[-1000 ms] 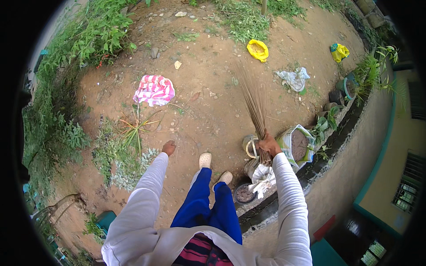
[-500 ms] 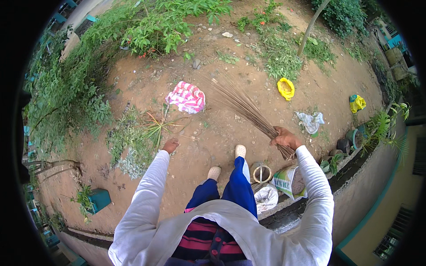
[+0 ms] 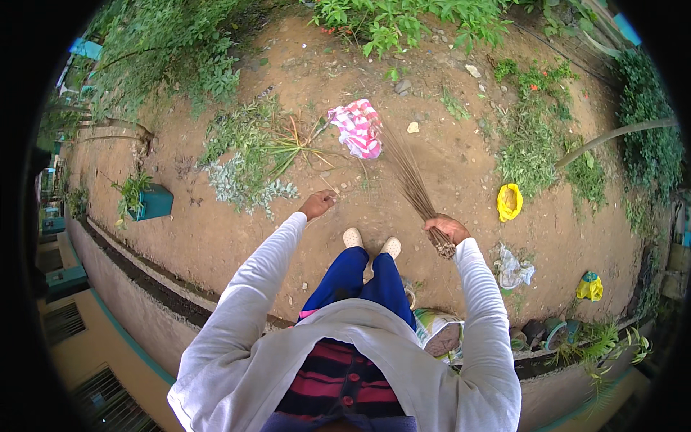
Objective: The person sweeps a dirt yard with a traditional broom, gathering leaves and debris into a pile. They then pick up the debris by hand and place it into a blue plastic bin, repeating the process across different areas of the yard.
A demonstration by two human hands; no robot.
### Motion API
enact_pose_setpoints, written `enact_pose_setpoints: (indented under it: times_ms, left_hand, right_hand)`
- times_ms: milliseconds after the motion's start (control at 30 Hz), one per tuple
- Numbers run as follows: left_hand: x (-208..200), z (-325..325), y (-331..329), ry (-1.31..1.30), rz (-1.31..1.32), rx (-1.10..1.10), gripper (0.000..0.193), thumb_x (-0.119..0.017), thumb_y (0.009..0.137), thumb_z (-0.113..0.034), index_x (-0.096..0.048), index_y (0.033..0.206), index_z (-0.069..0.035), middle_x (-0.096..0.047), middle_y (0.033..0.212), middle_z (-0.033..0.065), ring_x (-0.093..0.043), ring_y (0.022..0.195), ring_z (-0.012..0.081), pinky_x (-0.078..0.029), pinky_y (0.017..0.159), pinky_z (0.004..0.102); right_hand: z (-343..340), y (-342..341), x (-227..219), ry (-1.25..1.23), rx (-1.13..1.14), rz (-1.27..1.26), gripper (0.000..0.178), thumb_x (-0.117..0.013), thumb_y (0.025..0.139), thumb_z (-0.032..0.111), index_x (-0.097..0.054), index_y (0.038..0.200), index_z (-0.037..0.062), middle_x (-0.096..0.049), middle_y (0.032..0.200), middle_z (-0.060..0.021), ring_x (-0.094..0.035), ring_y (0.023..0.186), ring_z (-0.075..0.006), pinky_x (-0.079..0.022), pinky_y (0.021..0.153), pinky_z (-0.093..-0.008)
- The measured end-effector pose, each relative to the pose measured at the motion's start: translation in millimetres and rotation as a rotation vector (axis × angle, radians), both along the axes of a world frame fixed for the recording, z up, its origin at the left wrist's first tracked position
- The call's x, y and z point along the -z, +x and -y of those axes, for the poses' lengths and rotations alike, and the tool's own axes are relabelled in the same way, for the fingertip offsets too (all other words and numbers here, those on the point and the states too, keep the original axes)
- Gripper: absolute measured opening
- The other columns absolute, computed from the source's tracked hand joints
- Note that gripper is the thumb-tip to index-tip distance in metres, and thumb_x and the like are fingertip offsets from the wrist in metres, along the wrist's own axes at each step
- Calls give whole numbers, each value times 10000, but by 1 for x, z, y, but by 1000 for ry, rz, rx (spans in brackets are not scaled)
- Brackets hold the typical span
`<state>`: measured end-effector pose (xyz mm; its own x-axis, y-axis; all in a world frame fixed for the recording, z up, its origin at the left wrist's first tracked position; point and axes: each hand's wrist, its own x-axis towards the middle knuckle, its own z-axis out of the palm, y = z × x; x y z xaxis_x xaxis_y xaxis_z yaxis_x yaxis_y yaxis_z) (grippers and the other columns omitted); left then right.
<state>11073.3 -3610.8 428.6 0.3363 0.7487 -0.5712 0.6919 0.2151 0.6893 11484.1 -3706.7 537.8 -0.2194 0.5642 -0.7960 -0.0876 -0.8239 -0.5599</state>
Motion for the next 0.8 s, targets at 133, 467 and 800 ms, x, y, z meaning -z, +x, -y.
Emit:
enact_pose_setpoints:
  times_ms: [133,467,800]
  left_hand:
    - [-30,-33,50,92,134,67,416,-571,900,-303,-554,1227,-46,-621,1137,178,-596,1050,260,-457,895,343]
    - [-50,-103,46,61,263,-107,387,-584,900,-236,-546,1249,-73,-602,1167,143,-566,1088,231,-443,923,335]
    - [-3,-67,-5,19,247,-865,347,-609,879,-213,-584,1186,-52,-618,993,15,-546,868,119,-443,741,270]
  right_hand:
    - [-19,13,-38,-21,-71,115,303,-734,688,226,-581,885,53,-577,669,-44,-570,551,-163,-486,514,-320]
    - [-133,120,-86,305,-567,1101,593,-720,575,157,-553,1106,-49,-644,967,-213,-632,895,-327,-504,777,-375]
    - [-376,202,44,144,-553,1286,436,-755,592,195,-676,957,-31,-684,944,-181,-665,845,-326,-525,726,-424]
